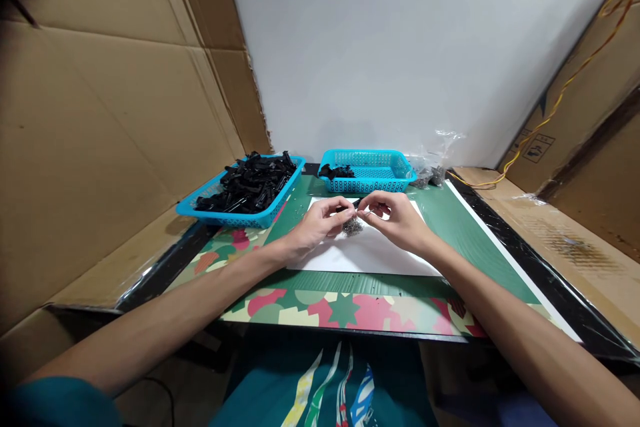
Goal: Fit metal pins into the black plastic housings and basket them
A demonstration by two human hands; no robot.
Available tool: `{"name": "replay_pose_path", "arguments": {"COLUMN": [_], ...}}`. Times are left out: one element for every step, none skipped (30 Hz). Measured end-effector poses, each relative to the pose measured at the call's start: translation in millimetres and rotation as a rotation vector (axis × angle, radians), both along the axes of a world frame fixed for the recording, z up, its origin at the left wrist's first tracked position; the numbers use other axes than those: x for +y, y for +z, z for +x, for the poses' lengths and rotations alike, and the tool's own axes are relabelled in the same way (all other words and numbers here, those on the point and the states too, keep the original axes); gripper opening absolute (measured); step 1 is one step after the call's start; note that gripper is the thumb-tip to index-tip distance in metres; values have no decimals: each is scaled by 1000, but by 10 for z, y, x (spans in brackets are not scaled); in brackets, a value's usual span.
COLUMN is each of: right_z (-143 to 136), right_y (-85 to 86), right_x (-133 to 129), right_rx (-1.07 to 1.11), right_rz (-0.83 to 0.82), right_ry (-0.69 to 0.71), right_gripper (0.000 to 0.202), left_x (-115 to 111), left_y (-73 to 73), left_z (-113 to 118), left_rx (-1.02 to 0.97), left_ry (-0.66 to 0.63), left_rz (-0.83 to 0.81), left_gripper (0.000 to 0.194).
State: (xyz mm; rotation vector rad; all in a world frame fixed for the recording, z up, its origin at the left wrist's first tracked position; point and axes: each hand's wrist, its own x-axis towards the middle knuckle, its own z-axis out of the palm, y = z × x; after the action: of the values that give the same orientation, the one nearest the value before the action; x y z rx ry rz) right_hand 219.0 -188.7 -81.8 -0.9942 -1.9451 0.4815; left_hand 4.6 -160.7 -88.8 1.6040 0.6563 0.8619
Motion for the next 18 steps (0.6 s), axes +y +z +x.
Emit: {"name": "replay_pose_path", "arguments": {"right_z": [0, 1, 3, 6, 9, 11, 12, 12, 12, 11, 9, 9, 10, 14, 23, 36, 56, 81], "right_y": [-5, -9, -15, -21, -29, -38, -49, -60, -71, -80, -86, -89, -88, -84, -78, -71, -64, -59], "right_x": [4, 6, 8, 9, 9, 9, 8, 7, 6, 4, 2, 0, -1, 0, 3, 10, 20, 35], "right_rx": [4, 7, 6, 0, -10, -21, -31, -42, -54, -70, -90, -109, -127, -139, -144, -148, -156, -179], "right_rz": [-9, -13, -10, -3, 10, 28, 49, 72, 93, 111, 124, 131, 134, 135, 135, 129, 117, 91], "right_ry": [8, 12, 10, 7, 1, -7, -13, -17, -17, -13, -7, -2, -3, -9, -21, -37, -54, -68], "right_gripper": [20, 20, 19, 19, 18, 16, 15, 13, 12, 11, 11, 11, 12, 12, 12, 12, 12, 11], "left_x": [2, 3, 5, 6, 7, 8, 7, 6, 5, 2, 0, -2, -3, -2, 1, 7, 15, 26], "left_y": [-5, -10, -14, -19, -24, -29, -34, -41, -48, -55, -61, -67, -72, -75, -77, -78, -79, -80], "left_z": [-2, -4, -4, -3, 0, 2, 5, 8, 11, 13, 14, 14, 14, 14, 12, 10, 6, 2], "left_rx": [7, 12, 14, 15, 14, 13, 11, 10, 10, 14, 20, 25, 30, 36, 46, 59, 73, 88], "left_ry": [2, 1, -3, -6, -12, -19, -26, -32, -38, -40, -37, -33, -28, -24, -18, -10, 2, 20], "left_rz": [29, 49, 62, 70, 72, 67, 58, 50, 43, 42, 46, 52, 60, 66, 75, 85, 96, 106], "left_gripper": [34, 33, 31, 30, 29, 28, 27, 26, 26, 25, 25, 24, 24, 25, 25, 25, 25, 25]}}
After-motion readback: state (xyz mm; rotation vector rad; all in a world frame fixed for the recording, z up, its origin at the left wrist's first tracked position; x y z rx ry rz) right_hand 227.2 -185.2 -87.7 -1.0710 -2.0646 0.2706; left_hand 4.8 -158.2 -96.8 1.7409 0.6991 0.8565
